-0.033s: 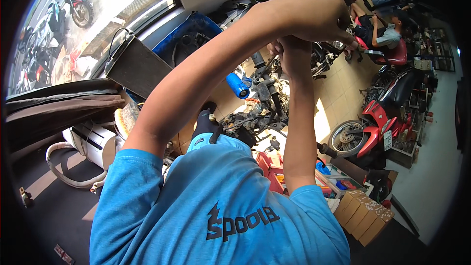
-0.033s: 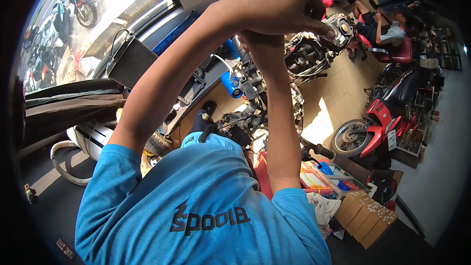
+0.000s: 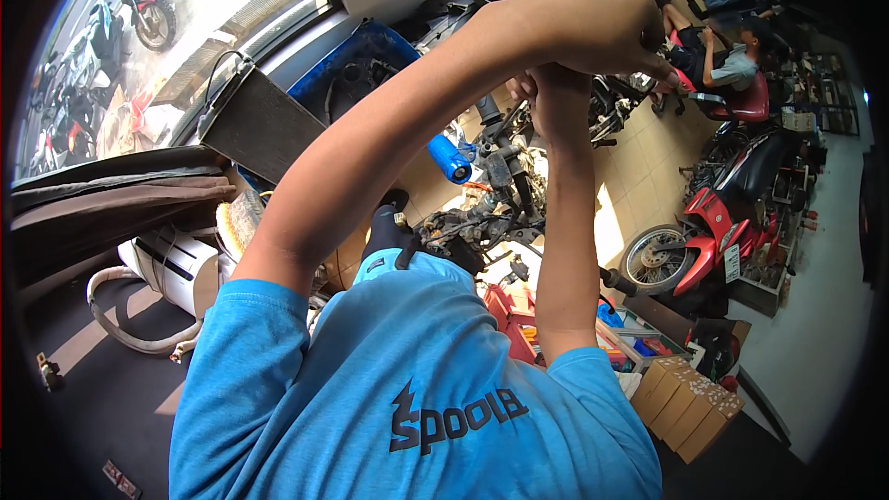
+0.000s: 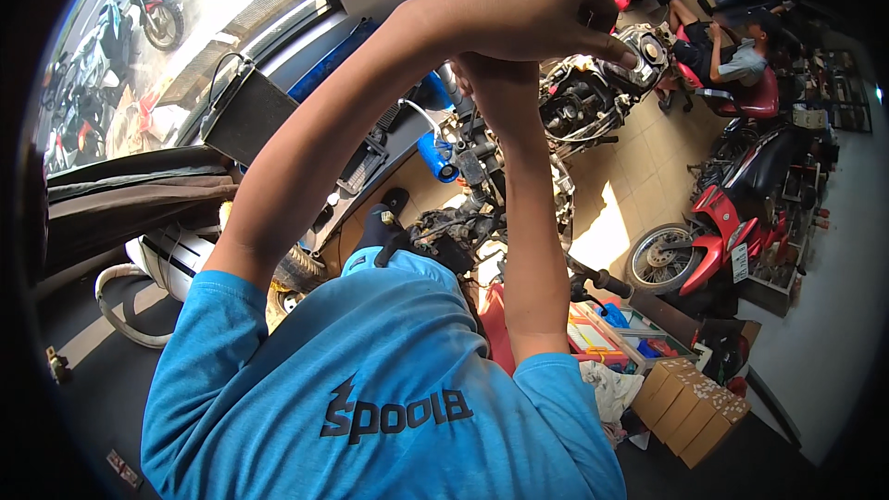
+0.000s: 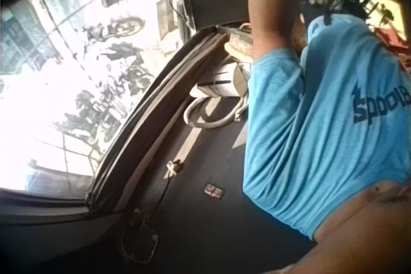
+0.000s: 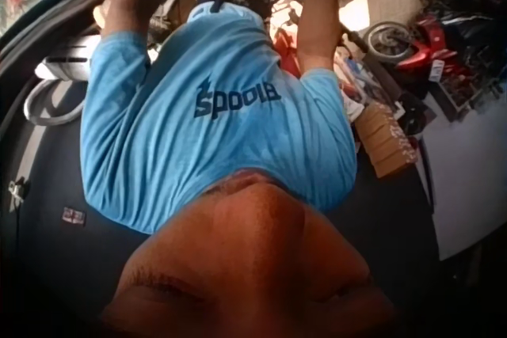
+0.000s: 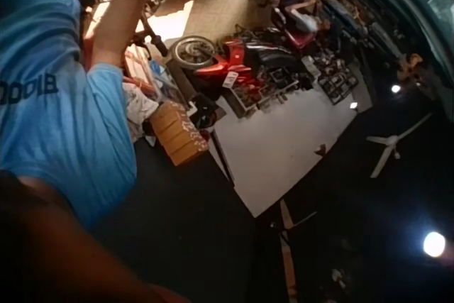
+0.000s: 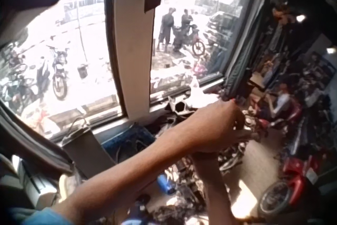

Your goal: Using a screwdriver to repair or disassemble electrical and body parts of a motorcycle.

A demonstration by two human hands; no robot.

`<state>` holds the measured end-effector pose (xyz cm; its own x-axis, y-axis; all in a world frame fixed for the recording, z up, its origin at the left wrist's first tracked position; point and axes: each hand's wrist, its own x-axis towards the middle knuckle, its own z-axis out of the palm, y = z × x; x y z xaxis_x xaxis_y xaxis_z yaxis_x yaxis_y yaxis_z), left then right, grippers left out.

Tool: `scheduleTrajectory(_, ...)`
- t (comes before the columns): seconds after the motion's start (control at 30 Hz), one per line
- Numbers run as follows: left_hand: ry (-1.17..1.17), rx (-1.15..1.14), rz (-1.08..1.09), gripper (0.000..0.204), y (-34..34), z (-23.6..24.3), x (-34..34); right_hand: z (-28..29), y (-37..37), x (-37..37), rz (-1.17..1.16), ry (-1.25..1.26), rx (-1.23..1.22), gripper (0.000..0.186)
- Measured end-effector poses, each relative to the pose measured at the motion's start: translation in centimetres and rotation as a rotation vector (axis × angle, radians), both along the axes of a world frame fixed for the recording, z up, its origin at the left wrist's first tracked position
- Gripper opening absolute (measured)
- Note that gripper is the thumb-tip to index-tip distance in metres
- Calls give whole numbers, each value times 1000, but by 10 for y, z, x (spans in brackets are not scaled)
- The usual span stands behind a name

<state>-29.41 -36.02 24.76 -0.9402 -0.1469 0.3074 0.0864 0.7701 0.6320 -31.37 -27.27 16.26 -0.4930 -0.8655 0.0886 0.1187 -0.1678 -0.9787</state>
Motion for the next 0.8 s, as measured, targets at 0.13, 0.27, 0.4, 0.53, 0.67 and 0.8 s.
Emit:
scheduleTrajectory(0.13, 45, -3, 27, 41, 1, -5, 3, -7, -2, -1, 18, 10, -87, 7)
scheduleTrajectory(0.27, 40, 8, 29, 42, -1, -7, 4, -16, -5, -1, -19, 69, -88, 7)
scheduleTrajectory(0.4, 33, 16, 57, 41, 5, -3, 1, -20, -5, -1, -212, 396, -42, 9)
scheduleTrajectory(0.53, 147, 98, -89, 53, 21, -10, -13, -9, 11, 3, -248, 162, -92, 11)
scheduleTrajectory(0.67, 51, 67, -70, 47, 32, -6, -15, -1, 28, -4, -61, -48, -100, 13)
scheduleTrajectory(0.8, 15, 4, 258, 40, 28, -10, -20, -4, 25, -21, 60, -77, -73, 15)
